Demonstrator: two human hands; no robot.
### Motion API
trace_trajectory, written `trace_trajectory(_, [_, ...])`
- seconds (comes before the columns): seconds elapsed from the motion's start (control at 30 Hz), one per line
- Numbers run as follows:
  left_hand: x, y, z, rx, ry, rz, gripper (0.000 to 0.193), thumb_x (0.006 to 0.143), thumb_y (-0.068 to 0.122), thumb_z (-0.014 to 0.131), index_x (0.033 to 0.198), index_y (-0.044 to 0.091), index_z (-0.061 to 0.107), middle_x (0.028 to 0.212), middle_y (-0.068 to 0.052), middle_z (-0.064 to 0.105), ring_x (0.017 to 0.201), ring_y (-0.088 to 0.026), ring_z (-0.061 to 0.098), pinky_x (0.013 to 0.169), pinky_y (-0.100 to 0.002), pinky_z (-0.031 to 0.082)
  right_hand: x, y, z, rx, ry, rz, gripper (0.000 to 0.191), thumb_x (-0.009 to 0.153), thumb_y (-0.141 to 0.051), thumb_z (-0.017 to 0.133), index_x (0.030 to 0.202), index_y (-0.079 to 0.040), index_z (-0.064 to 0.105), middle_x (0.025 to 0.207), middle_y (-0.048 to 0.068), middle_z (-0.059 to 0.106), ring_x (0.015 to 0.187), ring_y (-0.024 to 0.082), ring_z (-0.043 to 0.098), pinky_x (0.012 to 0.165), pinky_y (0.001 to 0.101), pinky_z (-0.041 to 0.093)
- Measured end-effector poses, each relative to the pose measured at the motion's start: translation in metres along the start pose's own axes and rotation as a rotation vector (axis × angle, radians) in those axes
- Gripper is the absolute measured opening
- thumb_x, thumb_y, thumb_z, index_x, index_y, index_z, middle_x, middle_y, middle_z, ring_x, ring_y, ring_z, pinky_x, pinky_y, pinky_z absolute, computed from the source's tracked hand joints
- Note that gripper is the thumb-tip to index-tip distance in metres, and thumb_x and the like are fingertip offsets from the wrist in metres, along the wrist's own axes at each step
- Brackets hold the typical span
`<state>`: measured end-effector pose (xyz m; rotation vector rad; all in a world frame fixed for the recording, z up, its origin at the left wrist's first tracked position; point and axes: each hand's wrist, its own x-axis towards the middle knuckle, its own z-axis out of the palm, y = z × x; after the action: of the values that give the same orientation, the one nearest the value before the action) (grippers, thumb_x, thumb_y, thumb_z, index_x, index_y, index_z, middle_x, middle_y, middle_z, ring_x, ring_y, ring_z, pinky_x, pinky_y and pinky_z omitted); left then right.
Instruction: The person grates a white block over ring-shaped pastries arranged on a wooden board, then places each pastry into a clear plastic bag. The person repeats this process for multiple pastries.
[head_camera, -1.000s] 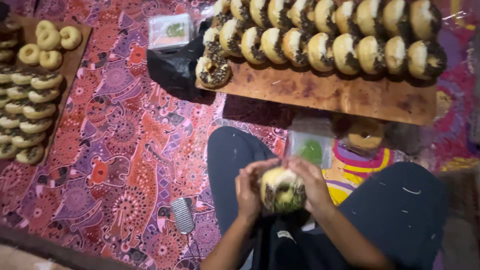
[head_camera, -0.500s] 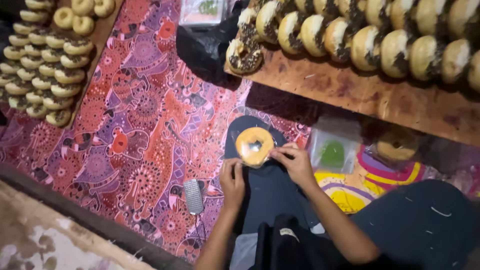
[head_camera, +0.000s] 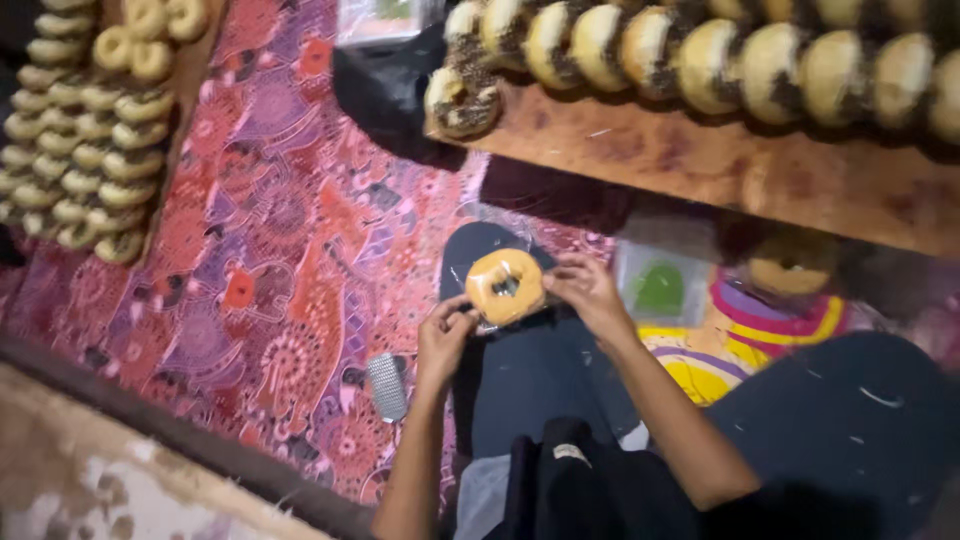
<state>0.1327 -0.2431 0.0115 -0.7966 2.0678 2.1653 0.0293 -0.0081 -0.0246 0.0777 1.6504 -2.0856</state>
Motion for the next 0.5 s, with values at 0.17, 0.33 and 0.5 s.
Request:
trace_trajectory(0.17, [-0.005,0.022,0.074,0.016,-0.390,-0.037,0.039,0.094,0.012,0.068,0.132,0.003,0.065,0.091,0.000,0.070,0.072,-0.006,0.059,0.065,-0.021,0.049,-0.036,-0.030,-0.086,0.188,0.078,0.117,0.061,0.089,-0.006,0.077,0.143,-0.011,0.049,0.124,0.015,0.069,0.095,0.029,0.070,0.077,0.0423,0.057])
trace_trajectory(0.33, [0.029,0.023,0.205,0.102,-0.705,0.153,0.045,0.096,0.021,0.069,0.137,0.004,0.061,0.125,-0.006,0.069,0.103,-0.014,0.064,0.088,-0.028,0.054,-0.060,-0.088,-0.220,0.138,0.644,-0.149,0.054,0.085,-0.005,0.076,0.130,-0.002,0.046,0.111,0.010,0.070,0.089,0.019,0.073,0.072,0.0374,0.063])
trace_trajectory(0.5, [0.076,0.004,0.363,0.383,-0.633,0.373,0.058,0.105,0.044,0.065,0.140,-0.002,0.054,0.138,-0.023,0.058,0.127,-0.030,0.054,0.107,-0.043,0.043,-0.062,-0.090,-0.260,-0.132,0.914,-0.251,0.038,0.082,-0.010,0.085,0.113,-0.001,0.065,0.105,0.009,0.072,0.089,0.017,0.069,0.077,0.0319,0.058])
